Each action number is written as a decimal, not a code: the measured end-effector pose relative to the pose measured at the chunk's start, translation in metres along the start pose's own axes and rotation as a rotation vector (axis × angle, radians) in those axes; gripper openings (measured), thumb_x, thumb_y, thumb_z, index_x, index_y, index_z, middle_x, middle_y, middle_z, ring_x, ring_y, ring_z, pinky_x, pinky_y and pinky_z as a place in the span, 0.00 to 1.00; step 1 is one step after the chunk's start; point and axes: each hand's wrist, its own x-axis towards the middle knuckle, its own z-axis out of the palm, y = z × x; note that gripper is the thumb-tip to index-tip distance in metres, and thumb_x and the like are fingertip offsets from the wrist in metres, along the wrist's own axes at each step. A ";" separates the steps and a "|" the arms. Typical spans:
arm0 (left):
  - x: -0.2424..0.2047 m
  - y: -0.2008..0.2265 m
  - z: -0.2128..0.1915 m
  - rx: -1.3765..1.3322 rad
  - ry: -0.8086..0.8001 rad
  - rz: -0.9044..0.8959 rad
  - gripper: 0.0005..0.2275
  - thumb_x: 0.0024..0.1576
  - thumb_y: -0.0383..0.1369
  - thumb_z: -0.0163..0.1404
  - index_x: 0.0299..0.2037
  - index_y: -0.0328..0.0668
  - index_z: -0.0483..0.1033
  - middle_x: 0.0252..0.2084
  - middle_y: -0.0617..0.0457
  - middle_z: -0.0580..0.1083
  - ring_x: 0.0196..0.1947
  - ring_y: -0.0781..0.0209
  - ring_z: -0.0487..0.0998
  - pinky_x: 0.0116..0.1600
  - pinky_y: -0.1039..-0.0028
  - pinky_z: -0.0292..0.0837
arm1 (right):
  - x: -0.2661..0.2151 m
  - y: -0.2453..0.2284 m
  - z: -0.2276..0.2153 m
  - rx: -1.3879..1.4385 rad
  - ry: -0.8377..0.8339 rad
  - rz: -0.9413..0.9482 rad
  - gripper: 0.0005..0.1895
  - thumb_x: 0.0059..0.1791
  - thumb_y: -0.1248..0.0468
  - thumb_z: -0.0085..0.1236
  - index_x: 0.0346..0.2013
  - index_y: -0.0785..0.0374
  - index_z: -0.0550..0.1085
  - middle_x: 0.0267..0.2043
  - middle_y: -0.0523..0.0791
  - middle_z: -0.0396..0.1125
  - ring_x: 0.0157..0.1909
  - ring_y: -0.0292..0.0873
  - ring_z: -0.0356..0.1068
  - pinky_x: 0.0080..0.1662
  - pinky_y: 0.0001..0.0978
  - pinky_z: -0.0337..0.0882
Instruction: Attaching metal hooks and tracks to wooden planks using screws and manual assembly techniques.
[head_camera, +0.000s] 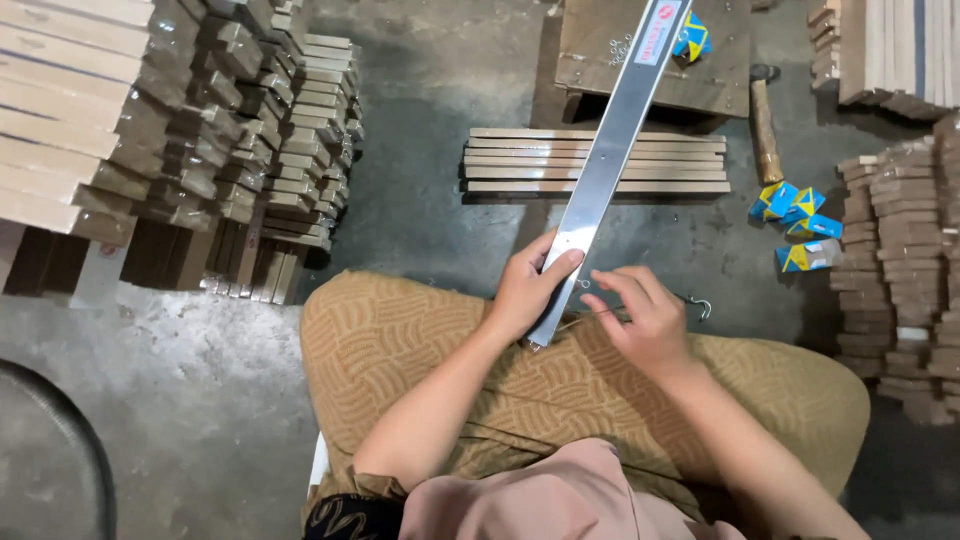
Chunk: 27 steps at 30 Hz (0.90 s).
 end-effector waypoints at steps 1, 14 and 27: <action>-0.003 0.004 0.001 0.027 -0.005 0.023 0.22 0.59 0.36 0.59 0.63 0.40 0.75 0.40 0.47 0.80 0.37 0.65 0.76 0.37 0.69 0.80 | 0.000 0.001 0.002 -0.093 0.020 -0.089 0.14 0.47 0.62 0.69 0.47 0.57 0.80 0.36 0.38 0.71 0.32 0.38 0.71 0.36 0.27 0.73; -0.030 0.029 0.009 0.164 0.068 0.403 0.21 0.56 0.34 0.61 0.62 0.47 0.77 0.35 0.50 0.81 0.36 0.73 0.71 0.37 0.72 0.75 | -0.007 -0.023 -0.004 0.067 0.147 -0.088 0.15 0.44 0.66 0.72 0.44 0.65 0.81 0.32 0.41 0.73 0.23 0.38 0.65 0.31 0.27 0.71; -0.035 0.036 0.005 0.155 0.045 0.448 0.22 0.55 0.32 0.63 0.61 0.44 0.77 0.37 0.47 0.82 0.36 0.72 0.75 0.37 0.73 0.77 | 0.002 -0.013 -0.006 -0.241 0.283 -0.487 0.03 0.51 0.66 0.65 0.35 0.62 0.83 0.32 0.47 0.71 0.22 0.46 0.65 0.30 0.36 0.71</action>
